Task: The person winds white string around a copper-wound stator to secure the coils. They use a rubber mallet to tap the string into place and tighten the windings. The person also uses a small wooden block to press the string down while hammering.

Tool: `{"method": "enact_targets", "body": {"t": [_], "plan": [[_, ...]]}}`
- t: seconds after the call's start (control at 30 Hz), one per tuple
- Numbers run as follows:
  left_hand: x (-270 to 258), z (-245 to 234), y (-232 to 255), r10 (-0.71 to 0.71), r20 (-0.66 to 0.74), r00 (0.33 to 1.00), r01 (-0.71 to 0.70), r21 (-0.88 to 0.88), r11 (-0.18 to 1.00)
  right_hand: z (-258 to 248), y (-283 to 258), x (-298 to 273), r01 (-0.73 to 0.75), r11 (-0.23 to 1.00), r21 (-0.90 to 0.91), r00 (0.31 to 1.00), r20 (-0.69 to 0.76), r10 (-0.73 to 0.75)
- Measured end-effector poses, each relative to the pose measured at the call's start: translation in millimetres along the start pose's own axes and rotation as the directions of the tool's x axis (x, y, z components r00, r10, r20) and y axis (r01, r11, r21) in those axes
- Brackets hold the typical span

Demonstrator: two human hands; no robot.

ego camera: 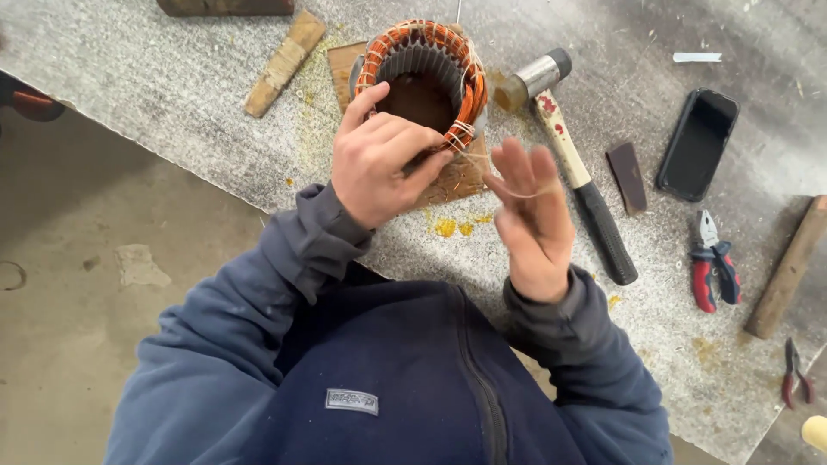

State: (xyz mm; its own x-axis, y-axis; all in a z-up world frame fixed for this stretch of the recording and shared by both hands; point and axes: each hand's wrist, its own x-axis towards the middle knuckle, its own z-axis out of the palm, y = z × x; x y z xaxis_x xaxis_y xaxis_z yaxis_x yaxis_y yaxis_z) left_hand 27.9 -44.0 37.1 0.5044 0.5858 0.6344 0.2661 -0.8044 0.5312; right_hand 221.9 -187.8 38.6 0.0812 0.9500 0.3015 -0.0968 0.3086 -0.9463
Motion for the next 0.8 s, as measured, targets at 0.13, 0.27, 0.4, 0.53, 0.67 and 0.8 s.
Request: {"method": "enact_targets", "body": {"t": [0.13,0.27,0.4,0.53,0.67,0.8], "plan": [[11.5,0.8,4.1,-0.029,-0.006,1.0,0.029,0.044,0.999,-10.8,10.6,11.7,-0.043,0.971,-0.236,0.993,-0.115,0.016],[18.1,0.5,2.5,0.026,0.02,0.999,-0.028,0.093,0.995,-5.5,4.1,12.3,0.068,0.963,-0.261,0.989,-0.109,-0.099],[26.0,-3.3,-11.9,0.098,0.101,0.99,-0.104,0.058,0.993,-10.0,-6.1,16.4,0.013,0.845,-0.535,0.983,-0.147,-0.108],[34.9,-10.1,-22.8,0.074,0.179,0.981,-0.074,-0.003,0.997,5.6,-25.5,54.6,0.217,0.554,-0.804,0.975,0.152,-0.162],[42.0,-18.2,-28.9,0.108,0.249,0.963,-0.083,-0.108,0.991,7.4,-9.9,74.1,0.48,0.344,-0.807,0.874,0.407,-0.265],[40.0,-16.7,-32.1,0.072,0.263,0.962,-0.037,-0.137,0.99,-2.4,0.9,83.6,0.535,0.361,-0.764,0.843,0.45,-0.296]]}}
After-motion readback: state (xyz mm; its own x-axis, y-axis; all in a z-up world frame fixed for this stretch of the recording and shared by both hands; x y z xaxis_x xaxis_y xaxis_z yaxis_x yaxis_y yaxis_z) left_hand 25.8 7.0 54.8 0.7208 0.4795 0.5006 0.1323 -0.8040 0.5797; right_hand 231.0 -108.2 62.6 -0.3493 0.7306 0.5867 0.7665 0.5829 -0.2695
